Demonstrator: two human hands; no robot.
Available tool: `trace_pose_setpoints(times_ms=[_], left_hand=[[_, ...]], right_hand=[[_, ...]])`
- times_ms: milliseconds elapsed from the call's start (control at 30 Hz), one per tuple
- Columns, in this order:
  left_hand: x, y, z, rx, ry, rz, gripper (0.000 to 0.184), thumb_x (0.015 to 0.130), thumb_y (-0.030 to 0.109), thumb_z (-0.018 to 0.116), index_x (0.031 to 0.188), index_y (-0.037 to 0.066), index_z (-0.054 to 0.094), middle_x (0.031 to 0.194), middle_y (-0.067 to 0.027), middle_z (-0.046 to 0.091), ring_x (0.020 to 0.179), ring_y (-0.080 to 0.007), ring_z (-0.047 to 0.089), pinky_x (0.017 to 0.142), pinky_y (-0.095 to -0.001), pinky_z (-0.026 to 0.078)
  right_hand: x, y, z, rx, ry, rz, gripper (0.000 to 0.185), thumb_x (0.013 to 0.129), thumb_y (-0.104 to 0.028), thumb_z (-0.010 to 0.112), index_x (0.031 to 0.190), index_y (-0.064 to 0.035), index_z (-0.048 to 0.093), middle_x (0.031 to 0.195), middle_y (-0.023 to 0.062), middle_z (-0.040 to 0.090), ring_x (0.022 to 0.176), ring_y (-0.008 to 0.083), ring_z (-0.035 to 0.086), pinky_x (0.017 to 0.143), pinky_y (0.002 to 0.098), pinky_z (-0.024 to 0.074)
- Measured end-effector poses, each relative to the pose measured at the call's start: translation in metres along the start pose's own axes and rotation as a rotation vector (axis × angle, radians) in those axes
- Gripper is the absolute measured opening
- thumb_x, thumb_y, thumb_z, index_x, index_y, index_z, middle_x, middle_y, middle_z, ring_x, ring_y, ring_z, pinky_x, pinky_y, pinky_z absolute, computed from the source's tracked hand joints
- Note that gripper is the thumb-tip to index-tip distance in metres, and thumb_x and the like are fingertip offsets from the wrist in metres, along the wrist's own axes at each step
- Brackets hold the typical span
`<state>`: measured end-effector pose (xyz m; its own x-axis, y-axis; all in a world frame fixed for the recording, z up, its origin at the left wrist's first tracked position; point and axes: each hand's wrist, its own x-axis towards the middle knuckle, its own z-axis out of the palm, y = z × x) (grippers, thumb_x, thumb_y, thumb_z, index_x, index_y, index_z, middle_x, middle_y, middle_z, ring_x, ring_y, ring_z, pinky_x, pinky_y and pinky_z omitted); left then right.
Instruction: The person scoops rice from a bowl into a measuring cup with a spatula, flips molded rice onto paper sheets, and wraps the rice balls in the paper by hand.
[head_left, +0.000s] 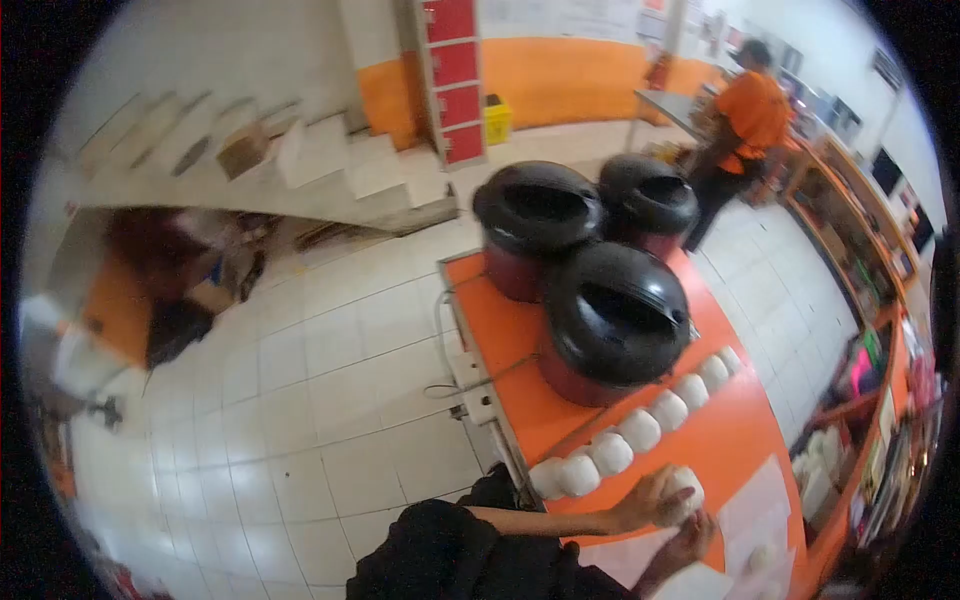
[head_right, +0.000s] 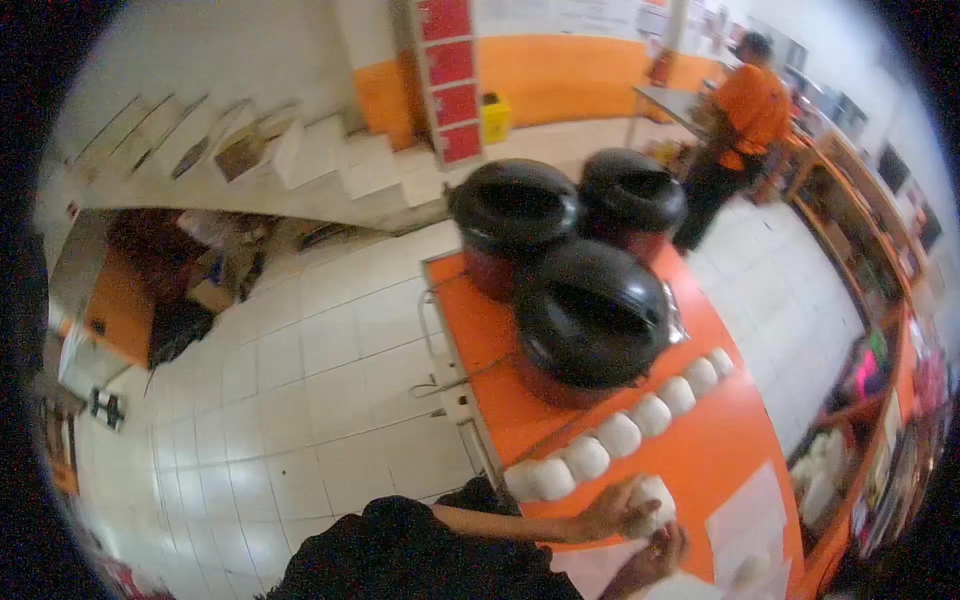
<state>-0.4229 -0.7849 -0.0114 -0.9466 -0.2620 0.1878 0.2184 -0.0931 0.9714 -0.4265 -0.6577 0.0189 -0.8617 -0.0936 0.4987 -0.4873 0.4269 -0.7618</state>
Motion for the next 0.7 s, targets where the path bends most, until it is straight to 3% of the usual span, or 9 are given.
trace_pose_setpoints(times_ms=[67,133,267,333,433,467,567,600,700], left_hand=[[0.01,-0.008,0.008,0.071,0.114,0.057,0.045,0.088,0.045,0.049,0.1,0.001,0.048,0.088,-0.016,0.052,0.082,-0.0313,0.053,0.072,-0.0417,0.042],[0.009,0.01,-0.001,0.168,0.18,0.049,0.048,0.09,0.047,0.046,0.099,0.0,0.048,0.087,-0.0197,0.052,0.082,-0.0365,0.053,0.07,-0.0445,0.042],[0.021,0.031,-0.026,0.186,0.041,0.007,0.051,0.092,0.048,0.039,0.1,-0.001,0.047,0.083,-0.0236,0.054,0.078,-0.0414,0.055,0.066,-0.0449,0.043],[0.033,0.017,-0.031,0.233,0.034,0.053,0.049,0.093,0.047,0.036,0.101,0.0,0.048,0.08,-0.0223,0.056,0.073,-0.0392,0.057,0.065,-0.0424,0.044],[0.054,0.021,-0.032,0.313,-0.031,-0.086,0.045,0.094,0.042,0.04,0.1,-0.002,0.05,0.086,-0.0209,0.059,0.081,-0.0356,0.06,0.07,-0.04,0.046],[0.062,0.017,-0.037,0.171,-0.1,-0.224,0.041,0.094,0.035,0.043,0.105,-0.003,0.052,0.092,-0.0186,0.061,0.088,-0.0309,0.061,0.076,-0.0376,0.046],[0.069,0.008,-0.053,0.118,-0.145,-0.047,0.036,0.092,0.024,0.048,0.113,-0.005,0.05,0.1,-0.0235,0.058,0.096,-0.0357,0.058,0.081,-0.039,0.046],[0.067,0.006,-0.061,0.239,-0.157,-0.029,0.038,0.091,0.021,0.047,0.118,-0.005,0.047,0.109,-0.0231,0.055,0.107,-0.0367,0.051,0.093,-0.0406,0.038],[0.063,-0.031,-0.085,0.507,-0.119,-0.061,0.042,0.091,0.022,0.045,0.123,-0.005,0.042,0.122,-0.0253,0.045,0.116,-0.0392,0.041,0.099,-0.0435,0.031]], right_hand=[[-0.022,0.067,0.026,0.452,0.139,0.169,0.031,0.094,-0.023,0.048,0.106,0.0041,0.056,0.107,0.0117,0.054,0.098,0.0207,0.052,0.082,0.0303,0.0435],[-0.021,0.018,0.051,0.347,0.221,0.273,0.034,0.094,-0.026,0.047,0.107,0.0041,0.055,0.106,0.0114,0.054,0.098,0.02,0.052,0.081,0.0299,0.0435],[0.002,-0.062,0.082,0.22,0.272,0.423,0.041,0.094,-0.034,0.045,0.108,0.0041,0.054,0.105,0.0109,0.055,0.097,0.0185,0.052,0.081,0.0291,0.0435],[0.019,-0.053,0.089,0.236,0.192,0.458,0.045,0.094,-0.037,0.044,0.109,0.004,0.053,0.105,0.0107,0.055,0.096,0.0177,0.052,0.08,0.0287,0.0435],[0.041,0.008,0.074,0.403,-0.108,0.53,0.044,0.093,-0.038,0.047,0.116,0.0001,0.049,0.101,0.0085,0.057,0.089,0.0176,0.055,0.077,0.0312,0.0465],[0.055,0.028,0.071,0.682,-0.156,0.714,0.045,0.092,-0.041,0.047,0.115,-0.0019,0.05,0.101,0.0072,0.057,0.089,0.0151,0.056,0.074,0.0306,0.0474],[0.101,0.069,0.065,0.971,-0.329,1.005,0.056,0.088,-0.053,0.047,0.114,-0.0036,0.051,0.101,0.0066,0.057,0.087,0.015,0.056,0.071,0.031,0.0479],[0.121,0.084,0.068,0.905,-0.306,0.967,0.056,0.087,-0.053,0.048,0.114,-0.0033,0.051,0.1,0.0066,0.057,0.086,0.0147,0.057,0.07,0.031,0.0483],[0.199,0.145,0.074,0.494,-0.426,0.665,0.06,0.084,-0.053,0.053,0.116,-0.0025,0.049,0.097,0.0081,0.058,0.083,0.0146,0.058,0.068,0.0302,0.049]])
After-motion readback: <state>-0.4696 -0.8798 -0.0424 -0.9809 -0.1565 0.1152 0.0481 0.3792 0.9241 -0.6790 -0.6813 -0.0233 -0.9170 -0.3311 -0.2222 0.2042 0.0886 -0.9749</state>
